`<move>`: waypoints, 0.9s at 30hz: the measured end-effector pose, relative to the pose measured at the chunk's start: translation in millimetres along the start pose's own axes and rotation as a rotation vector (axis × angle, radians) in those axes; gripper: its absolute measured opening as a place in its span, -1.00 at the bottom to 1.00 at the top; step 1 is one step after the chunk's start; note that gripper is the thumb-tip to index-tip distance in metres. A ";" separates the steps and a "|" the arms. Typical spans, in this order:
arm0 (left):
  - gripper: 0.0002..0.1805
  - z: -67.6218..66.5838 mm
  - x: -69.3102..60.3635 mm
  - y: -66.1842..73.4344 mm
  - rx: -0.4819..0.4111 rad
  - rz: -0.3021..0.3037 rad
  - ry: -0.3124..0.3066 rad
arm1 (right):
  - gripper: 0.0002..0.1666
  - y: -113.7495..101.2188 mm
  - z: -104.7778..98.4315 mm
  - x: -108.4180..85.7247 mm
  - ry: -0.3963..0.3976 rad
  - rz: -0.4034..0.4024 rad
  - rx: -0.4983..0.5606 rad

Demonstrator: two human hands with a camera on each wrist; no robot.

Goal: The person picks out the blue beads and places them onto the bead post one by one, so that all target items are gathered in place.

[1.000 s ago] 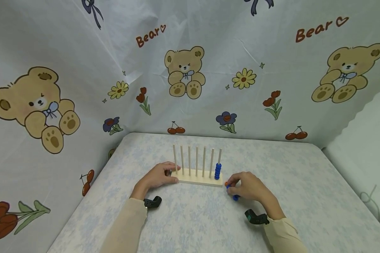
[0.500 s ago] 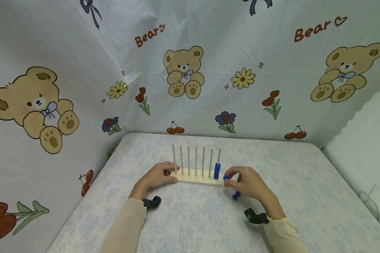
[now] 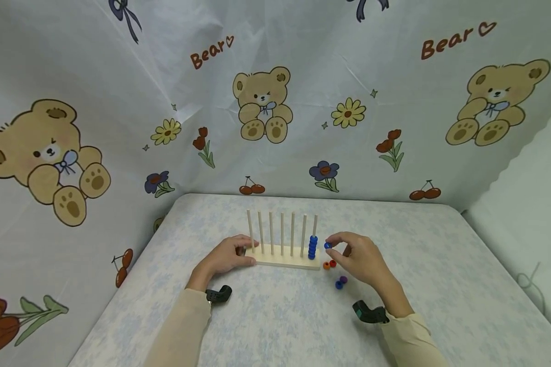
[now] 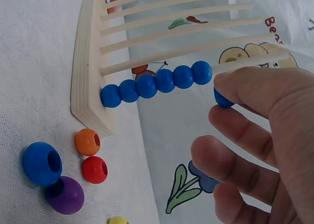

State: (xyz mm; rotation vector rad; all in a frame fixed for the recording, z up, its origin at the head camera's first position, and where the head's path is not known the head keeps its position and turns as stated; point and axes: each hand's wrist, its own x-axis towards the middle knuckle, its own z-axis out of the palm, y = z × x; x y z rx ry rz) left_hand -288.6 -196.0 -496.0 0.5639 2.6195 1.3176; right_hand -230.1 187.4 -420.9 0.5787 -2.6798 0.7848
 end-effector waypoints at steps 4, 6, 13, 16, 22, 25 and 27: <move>-0.44 0.1 -0.6 0.1 0.002 -0.014 -0.002 | -0.72 -0.6 -1.5 -0.9 0.043 -0.018 -0.005; -0.44 0.2 -0.6 0.1 0.003 -0.015 -0.001 | -0.72 -1.1 -2.4 -1.2 0.076 -0.029 -0.008; -0.44 -0.6 -0.4 1.8 0.000 -0.007 0.004 | -0.74 -5.2 -8.7 -0.2 0.189 -0.073 0.006; -0.44 -1.5 -1.0 3.9 -0.006 0.005 0.004 | -0.74 -9.4 -12.6 0.1 0.217 -0.085 0.005; -0.45 -1.7 -2.1 6.1 -0.007 0.021 -0.010 | -0.75 -14.5 -15.1 0.8 0.242 -0.098 0.031; -0.46 -1.3 -2.2 5.5 0.001 0.009 -0.009 | -0.74 -16.0 -14.4 2.0 0.242 -0.107 0.036; -0.46 -1.1 -2.6 5.1 0.003 0.004 -0.005 | -0.74 -17.6 -14.3 2.9 0.245 -0.112 0.042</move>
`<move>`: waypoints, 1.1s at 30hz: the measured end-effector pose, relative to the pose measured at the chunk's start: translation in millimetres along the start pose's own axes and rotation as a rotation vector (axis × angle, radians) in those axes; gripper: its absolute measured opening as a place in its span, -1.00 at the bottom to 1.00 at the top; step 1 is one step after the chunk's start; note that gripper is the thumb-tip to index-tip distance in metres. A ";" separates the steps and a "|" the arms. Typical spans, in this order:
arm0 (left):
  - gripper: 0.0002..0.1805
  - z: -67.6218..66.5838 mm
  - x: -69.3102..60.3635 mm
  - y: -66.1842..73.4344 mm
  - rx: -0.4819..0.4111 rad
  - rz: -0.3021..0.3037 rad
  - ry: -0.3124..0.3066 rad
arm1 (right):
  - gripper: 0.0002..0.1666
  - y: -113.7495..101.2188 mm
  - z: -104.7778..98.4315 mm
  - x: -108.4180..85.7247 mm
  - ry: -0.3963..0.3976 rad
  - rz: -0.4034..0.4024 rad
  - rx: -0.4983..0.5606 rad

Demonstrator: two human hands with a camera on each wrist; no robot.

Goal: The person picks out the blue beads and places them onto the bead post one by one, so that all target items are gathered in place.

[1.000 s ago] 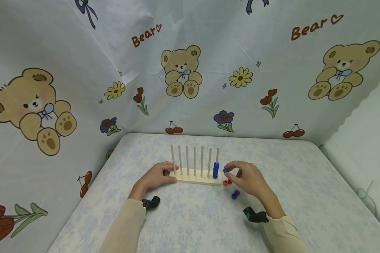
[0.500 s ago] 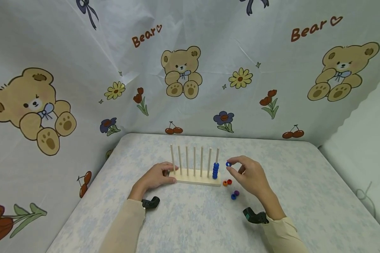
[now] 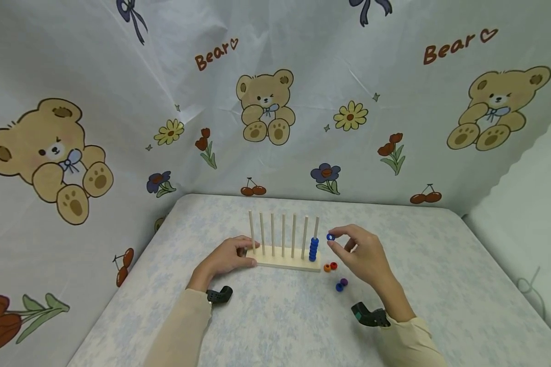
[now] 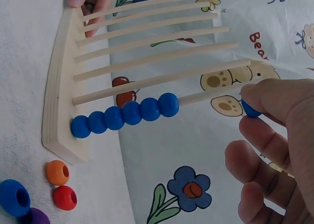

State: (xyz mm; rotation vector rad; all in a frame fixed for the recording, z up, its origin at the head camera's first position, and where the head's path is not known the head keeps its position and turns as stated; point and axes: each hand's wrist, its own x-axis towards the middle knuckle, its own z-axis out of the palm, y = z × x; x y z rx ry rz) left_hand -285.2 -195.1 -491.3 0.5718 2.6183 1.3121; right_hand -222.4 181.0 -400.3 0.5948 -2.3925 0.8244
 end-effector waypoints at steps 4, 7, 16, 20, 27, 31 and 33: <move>-0.45 -0.4 -0.9 0.5 0.004 -0.003 0.000 | -0.74 -3.5 -1.2 4.0 0.011 0.007 0.006; -0.46 -0.4 -1.5 -0.4 0.007 -0.003 0.001 | -0.74 -5.8 -2.0 7.7 0.024 0.001 0.015; -0.47 -0.3 -0.1 -2.9 0.014 0.007 0.001 | -0.73 -9.5 -1.0 22.5 0.064 -0.045 0.085; -0.48 -0.2 0.9 -2.8 0.019 0.011 0.003 | -0.73 -10.1 1.0 28.9 0.068 -0.055 0.110; -0.50 -0.6 1.2 -2.7 0.008 0.000 -0.001 | -0.73 -11.2 5.1 36.6 0.067 -0.061 0.124; -0.51 -0.8 1.2 -2.4 0.009 -0.009 -0.002 | -0.73 -13.5 5.9 41.1 0.055 -0.057 0.102; -0.51 -1.4 1.8 -2.0 0.012 -0.011 -0.001 | -0.73 -15.4 5.4 43.3 0.045 -0.051 0.095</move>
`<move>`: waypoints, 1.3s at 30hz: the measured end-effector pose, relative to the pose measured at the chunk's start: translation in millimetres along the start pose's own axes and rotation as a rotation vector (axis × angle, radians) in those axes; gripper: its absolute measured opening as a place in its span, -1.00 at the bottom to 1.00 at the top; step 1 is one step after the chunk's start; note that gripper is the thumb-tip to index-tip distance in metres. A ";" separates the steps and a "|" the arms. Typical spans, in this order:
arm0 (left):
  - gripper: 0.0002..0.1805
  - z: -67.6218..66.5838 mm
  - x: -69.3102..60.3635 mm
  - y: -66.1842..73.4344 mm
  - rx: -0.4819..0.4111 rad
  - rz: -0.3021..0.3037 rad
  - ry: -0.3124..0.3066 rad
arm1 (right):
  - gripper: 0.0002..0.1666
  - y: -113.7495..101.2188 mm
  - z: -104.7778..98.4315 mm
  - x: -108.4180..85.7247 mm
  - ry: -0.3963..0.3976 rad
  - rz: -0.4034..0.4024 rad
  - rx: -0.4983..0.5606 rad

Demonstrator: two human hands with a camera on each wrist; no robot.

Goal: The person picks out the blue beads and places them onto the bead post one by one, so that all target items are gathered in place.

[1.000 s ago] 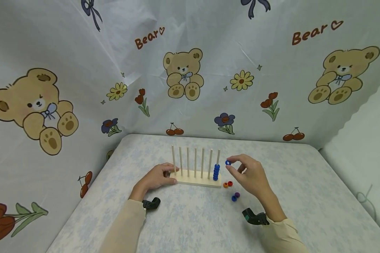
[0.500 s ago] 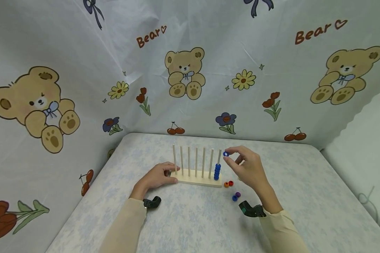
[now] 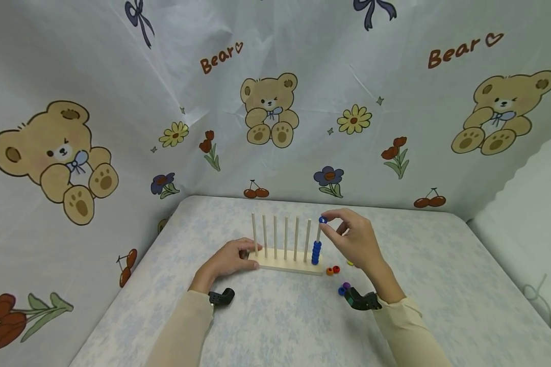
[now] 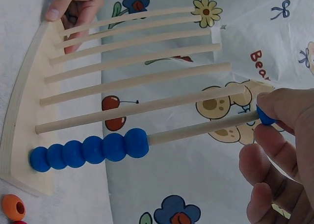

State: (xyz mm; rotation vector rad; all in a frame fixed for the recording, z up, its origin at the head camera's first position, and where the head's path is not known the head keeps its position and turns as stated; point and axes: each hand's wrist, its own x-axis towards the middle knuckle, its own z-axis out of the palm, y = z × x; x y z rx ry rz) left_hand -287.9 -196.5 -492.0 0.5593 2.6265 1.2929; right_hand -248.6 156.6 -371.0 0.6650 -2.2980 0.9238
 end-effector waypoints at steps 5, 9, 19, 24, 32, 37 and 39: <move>-0.51 0.3 0.7 0.2 0.001 0.011 -0.002 | -0.75 -0.4 1.1 2.4 -0.014 0.005 -0.006; -0.52 0.5 0.6 0.0 0.005 0.015 -0.005 | -0.74 -0.8 1.6 4.0 -0.011 0.003 -0.014; -0.54 1.4 -0.7 -0.1 0.011 0.012 0.000 | -0.74 -0.7 3.2 5.5 -0.031 0.032 -0.033; -0.54 0.8 -0.3 -1.2 0.011 0.017 0.003 | -0.76 1.6 4.7 5.5 -0.030 0.019 -0.030; -0.54 1.3 0.1 -1.5 0.018 0.018 0.005 | -0.78 4.6 7.3 3.9 -0.034 0.030 -0.040; -0.53 0.9 -0.9 0.5 0.021 0.020 0.008 | -0.77 5.0 8.2 2.8 -0.039 0.037 -0.043; -0.53 0.9 -0.8 0.6 0.017 0.017 0.008 | -0.77 4.9 8.6 2.4 -0.045 0.042 -0.049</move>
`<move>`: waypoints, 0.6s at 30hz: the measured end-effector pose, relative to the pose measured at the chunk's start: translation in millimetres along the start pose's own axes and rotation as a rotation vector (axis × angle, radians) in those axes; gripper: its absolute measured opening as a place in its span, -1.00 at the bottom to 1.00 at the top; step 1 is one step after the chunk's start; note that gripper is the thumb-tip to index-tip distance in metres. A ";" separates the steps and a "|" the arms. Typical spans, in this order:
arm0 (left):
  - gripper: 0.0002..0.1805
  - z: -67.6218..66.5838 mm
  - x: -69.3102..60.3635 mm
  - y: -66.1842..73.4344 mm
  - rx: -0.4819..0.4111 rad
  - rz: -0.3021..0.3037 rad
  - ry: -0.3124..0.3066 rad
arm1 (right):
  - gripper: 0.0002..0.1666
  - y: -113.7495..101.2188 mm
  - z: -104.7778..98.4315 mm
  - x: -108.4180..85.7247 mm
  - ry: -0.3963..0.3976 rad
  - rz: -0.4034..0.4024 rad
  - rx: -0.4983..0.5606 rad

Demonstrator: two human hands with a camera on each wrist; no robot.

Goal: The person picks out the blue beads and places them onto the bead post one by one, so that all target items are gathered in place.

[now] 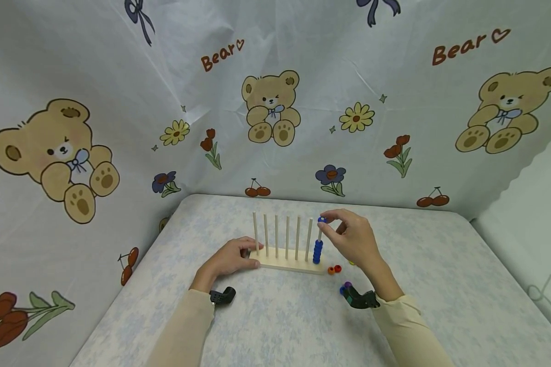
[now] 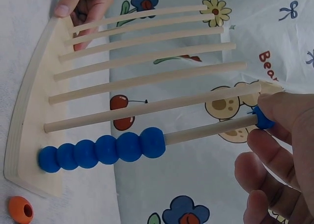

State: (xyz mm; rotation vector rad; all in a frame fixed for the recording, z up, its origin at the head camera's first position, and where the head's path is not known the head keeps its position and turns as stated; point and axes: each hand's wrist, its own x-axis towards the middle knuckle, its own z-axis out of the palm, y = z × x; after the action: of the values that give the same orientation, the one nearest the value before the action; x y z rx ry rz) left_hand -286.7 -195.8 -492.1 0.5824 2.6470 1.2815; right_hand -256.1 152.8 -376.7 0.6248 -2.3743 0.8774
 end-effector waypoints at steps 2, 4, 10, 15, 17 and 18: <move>-0.53 0.0 0.2 0.0 -0.007 -0.004 0.000 | -0.76 0.2 0.4 -0.6 -0.004 0.006 -0.003; -0.52 0.1 0.6 -0.3 -0.009 -0.004 0.001 | -0.76 0.6 0.8 -1.1 -0.005 0.010 -0.004; -0.51 0.8 1.3 -2.3 -0.002 0.008 -0.001 | -0.75 1.1 1.2 -1.6 -0.008 0.008 -0.011; -0.50 1.1 1.7 -3.8 0.017 0.012 -0.003 | -0.73 1.8 0.2 -2.3 -0.002 -0.006 -0.024; -0.50 1.2 1.6 -3.6 0.014 0.007 -0.004 | -0.73 2.5 -0.7 -4.0 0.010 -0.008 -0.024; -0.51 1.1 1.5 -3.4 0.014 0.006 -0.004 | -0.73 3.2 -1.1 -5.0 0.017 -0.011 -0.024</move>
State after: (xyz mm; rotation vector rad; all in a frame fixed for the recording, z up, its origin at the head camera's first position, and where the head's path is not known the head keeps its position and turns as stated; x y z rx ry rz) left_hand -288.7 -196.4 -495.4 0.5946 2.6551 1.2631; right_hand -253.8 157.0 -380.5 0.6178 -2.3602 0.8452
